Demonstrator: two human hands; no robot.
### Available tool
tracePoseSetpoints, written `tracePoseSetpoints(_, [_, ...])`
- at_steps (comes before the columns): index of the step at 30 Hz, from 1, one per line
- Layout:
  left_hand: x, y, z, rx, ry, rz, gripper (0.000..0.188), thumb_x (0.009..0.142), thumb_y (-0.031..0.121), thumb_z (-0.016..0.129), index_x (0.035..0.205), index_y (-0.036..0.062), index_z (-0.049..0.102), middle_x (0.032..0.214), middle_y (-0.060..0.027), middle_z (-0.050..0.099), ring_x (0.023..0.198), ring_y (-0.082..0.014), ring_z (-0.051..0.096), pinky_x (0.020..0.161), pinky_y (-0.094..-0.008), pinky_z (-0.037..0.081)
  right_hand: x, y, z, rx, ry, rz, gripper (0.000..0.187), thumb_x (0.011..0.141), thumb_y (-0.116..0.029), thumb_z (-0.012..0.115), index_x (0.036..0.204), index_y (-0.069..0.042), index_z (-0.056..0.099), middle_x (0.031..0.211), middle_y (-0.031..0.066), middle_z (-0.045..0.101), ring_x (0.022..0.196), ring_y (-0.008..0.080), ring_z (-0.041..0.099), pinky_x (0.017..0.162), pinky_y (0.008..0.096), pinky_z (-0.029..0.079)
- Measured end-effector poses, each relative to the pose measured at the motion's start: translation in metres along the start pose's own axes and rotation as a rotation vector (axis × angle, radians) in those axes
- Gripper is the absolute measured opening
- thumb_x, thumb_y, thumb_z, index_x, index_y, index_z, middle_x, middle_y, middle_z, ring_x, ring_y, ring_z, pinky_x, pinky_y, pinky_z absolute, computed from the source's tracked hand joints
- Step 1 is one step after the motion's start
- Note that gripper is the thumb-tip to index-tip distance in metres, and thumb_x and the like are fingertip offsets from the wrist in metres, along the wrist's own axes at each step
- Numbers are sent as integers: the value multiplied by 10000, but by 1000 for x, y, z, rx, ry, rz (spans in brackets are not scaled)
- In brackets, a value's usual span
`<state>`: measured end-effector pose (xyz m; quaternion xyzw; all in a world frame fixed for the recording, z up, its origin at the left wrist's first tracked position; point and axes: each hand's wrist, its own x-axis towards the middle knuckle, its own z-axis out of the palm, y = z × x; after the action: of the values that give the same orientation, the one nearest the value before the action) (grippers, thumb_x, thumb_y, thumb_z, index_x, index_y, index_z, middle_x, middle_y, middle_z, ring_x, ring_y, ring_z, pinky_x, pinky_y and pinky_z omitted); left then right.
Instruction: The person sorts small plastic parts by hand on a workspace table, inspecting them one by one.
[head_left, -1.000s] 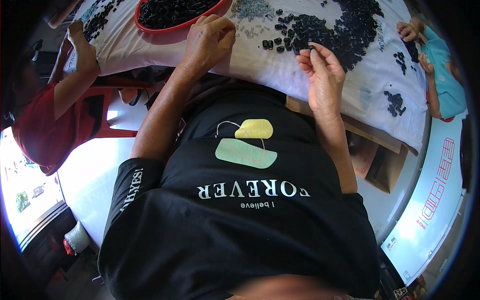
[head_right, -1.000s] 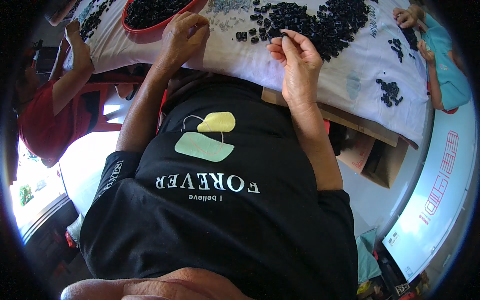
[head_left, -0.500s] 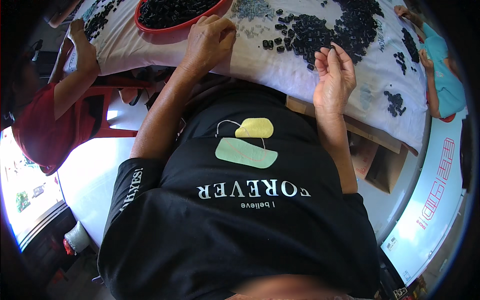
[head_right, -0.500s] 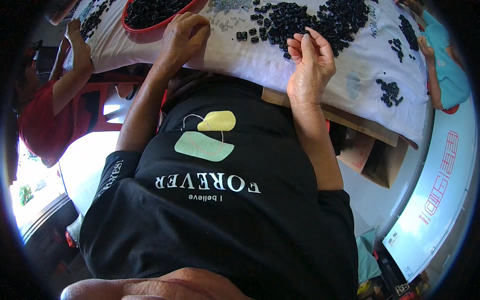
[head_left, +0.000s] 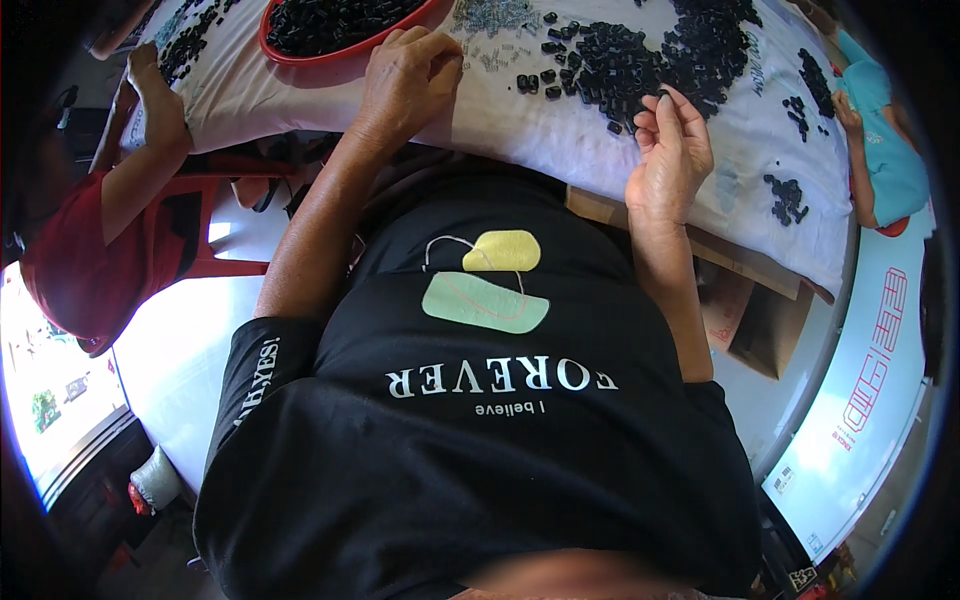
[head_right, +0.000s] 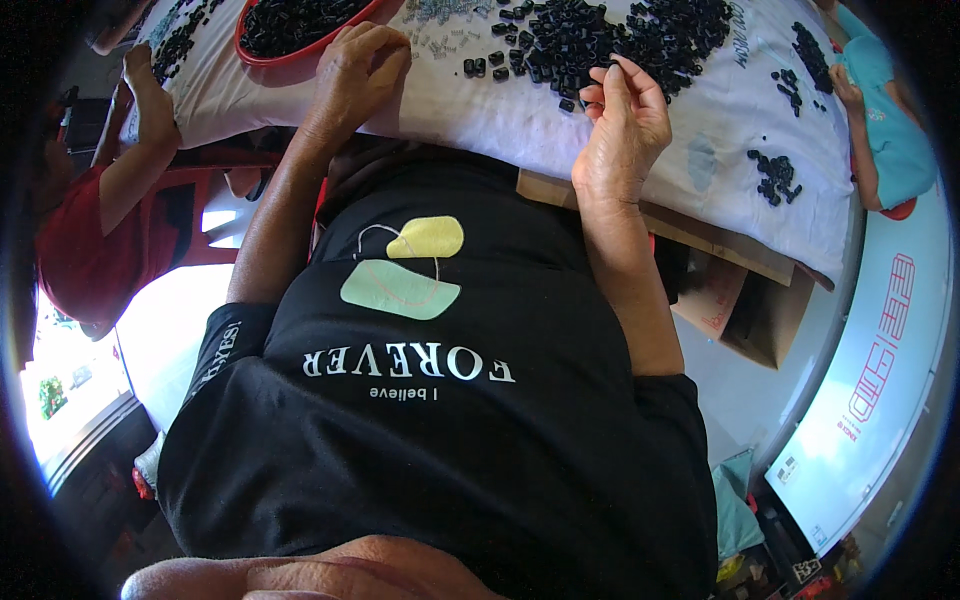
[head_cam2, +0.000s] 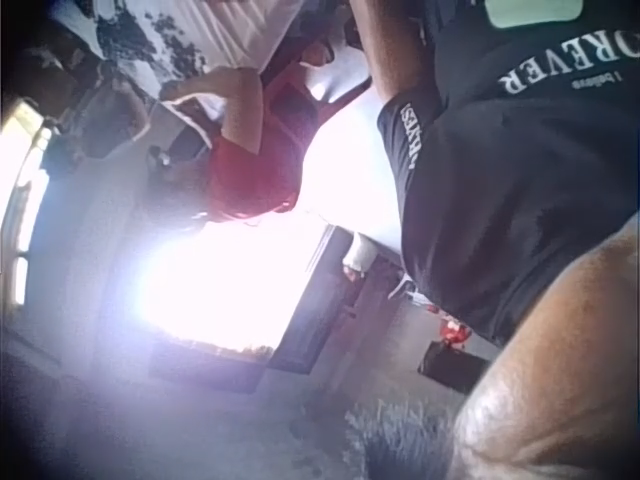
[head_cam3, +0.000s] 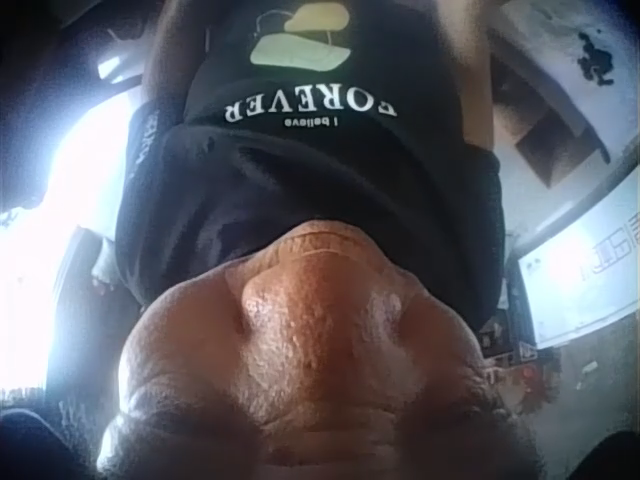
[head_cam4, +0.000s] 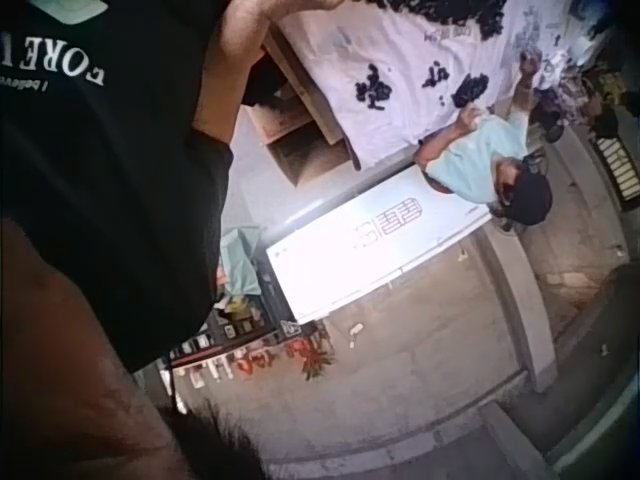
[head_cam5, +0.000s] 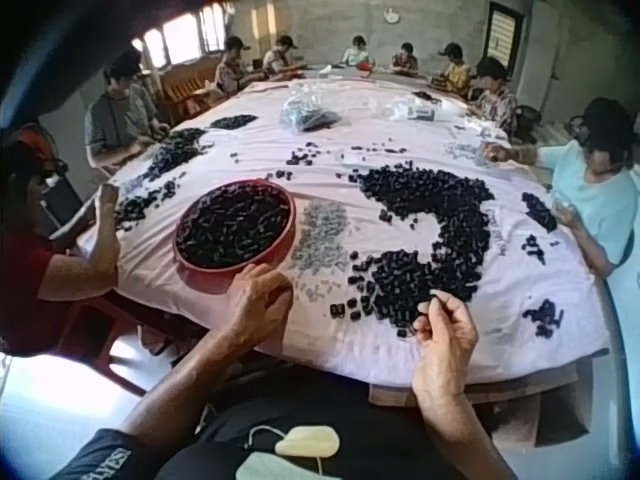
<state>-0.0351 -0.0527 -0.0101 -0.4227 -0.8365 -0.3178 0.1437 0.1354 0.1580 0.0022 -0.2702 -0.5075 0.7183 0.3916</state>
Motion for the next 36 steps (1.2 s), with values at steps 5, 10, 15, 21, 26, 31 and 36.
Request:
tracePoseSetpoints(5, [1, 3, 0, -39, 29, -8, 125, 772, 119, 651, 874, 58, 689, 818, -90, 644, 801, -281, 599, 745, -394, 473, -4, 5, 4, -42, -107, -22, 133, 907, -55, 609, 1021, 12, 626, 873, 104, 663, 748, 142, 642, 703, 240, 540])
tracePoseSetpoints(10, [0, 2, 2, -32, 35, 6, 124, 774, 122, 653, 874, 58, 688, 826, -90, 647, 803, -281, 604, 739, -395, 478, -7, 4, 6, -74, -166, -14, 142, 912, -53, 601, 1030, 24, 619, 878, 110, 660, 767, 154, 647, 724, 258, 550])
tracePoseSetpoints(15, [0, 2, -1, 45, -36, 3, 158, 826, 143, 665, 952, 51, 693, 923, -109, 660, 846, -243, 634, 742, -331, 528, -8, 7, 7, 19, -209, 36, 143, 915, -54, 598, 1034, 22, 618, 890, 114, 658, 786, 161, 648, 752, 279, 556])
tracePoseSetpoints(21, [0, 3, -2, 21, 6, -7, 157, 820, 133, 668, 952, 53, 694, 929, -108, 663, 838, -238, 649, 733, -327, 541, -3, 4, 4, 96, -151, -107, 130, 924, -48, 580, 1034, 7, 619, 905, 109, 656, 813, 154, 644, 768, 289, 556])
tracePoseSetpoints(26, [1, 1, 1, -51, 76, -3, 138, 763, 115, 660, 885, 61, 694, 815, -88, 646, 780, -265, 605, 715, -381, 489, -7, 2, 9, 19, -145, -143, 134, 922, -33, 574, 1039, 15, 617, 914, 109, 656, 814, 159, 642, 774, 282, 550])
tracePoseSetpoints(31, [1, 0, 3, -51, 83, 17, 143, 768, 115, 655, 894, 57, 692, 830, -91, 646, 785, -262, 607, 709, -382, 489, -8, 1, 10, -42, -195, -217, 138, 919, -32, 578, 1040, 24, 614, 905, 109, 659, 808, 163, 644, 775, 280, 547])
tracePoseSetpoints(36, [0, 1, -2, 11, 7, -24, 162, 814, 139, 673, 950, 54, 693, 934, -114, 661, 833, -245, 659, 740, -332, 544, -5, 0, 6, 3, -115, -179, 138, 926, -45, 572, 1041, 15, 618, 904, 107, 662, 795, 156, 647, 765, 267, 541])
